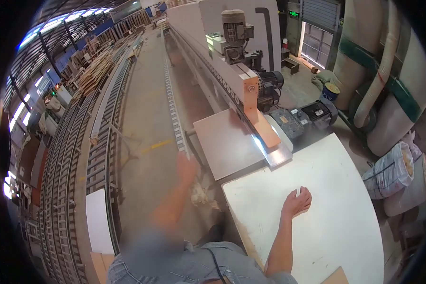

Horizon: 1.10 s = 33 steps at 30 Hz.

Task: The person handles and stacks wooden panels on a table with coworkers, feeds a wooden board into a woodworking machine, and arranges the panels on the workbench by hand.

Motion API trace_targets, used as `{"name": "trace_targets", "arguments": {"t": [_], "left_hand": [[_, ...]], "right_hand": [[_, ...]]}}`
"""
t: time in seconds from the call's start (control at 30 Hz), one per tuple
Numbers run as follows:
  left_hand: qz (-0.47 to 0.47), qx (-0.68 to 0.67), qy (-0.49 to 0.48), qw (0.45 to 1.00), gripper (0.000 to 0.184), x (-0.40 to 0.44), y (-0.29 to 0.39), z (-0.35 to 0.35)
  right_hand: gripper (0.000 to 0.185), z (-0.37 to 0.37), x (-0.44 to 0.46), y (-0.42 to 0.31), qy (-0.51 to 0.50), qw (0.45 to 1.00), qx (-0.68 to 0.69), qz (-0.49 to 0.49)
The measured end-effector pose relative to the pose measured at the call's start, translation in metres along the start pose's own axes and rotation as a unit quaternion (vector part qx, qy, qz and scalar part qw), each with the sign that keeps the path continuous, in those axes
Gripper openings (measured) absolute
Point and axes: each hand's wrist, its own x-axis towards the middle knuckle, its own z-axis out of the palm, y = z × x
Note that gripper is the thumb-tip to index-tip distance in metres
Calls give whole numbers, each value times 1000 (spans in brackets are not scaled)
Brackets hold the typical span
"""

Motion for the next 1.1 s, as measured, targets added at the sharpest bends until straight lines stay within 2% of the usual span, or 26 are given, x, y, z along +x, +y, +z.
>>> {"name": "trace_targets", "arguments": {"t": [0.2,0.3,0.5,0.6,0.7,0.9,1.1], "left_hand": [[-7,-1,12,1000,62,-1,5,-2],[-25,-33,-26,999,61,1,6,-7],[-1,-8,5,1000,60,-2,9,-10],[-31,-35,-18,999,60,-3,13,-15],[1,1,24,1000,60,-2,6,-4],[1,-22,-7,1000,62,0,2,-5],[4,-12,7,1000,63,1,-3,3]], "right_hand": [[33,-3,0,-3,-30,999,5,15],[33,-4,1,-3,-28,1000,5,14],[30,-3,0,-4,-21,1000,6,7],[30,-5,0,-4,-23,1000,5,6],[30,-5,-1,-4,-22,1000,6,9],[31,0,-2,1,-9,1000,14,3],[34,3,-2,3,-14,1000,8,8]]}}
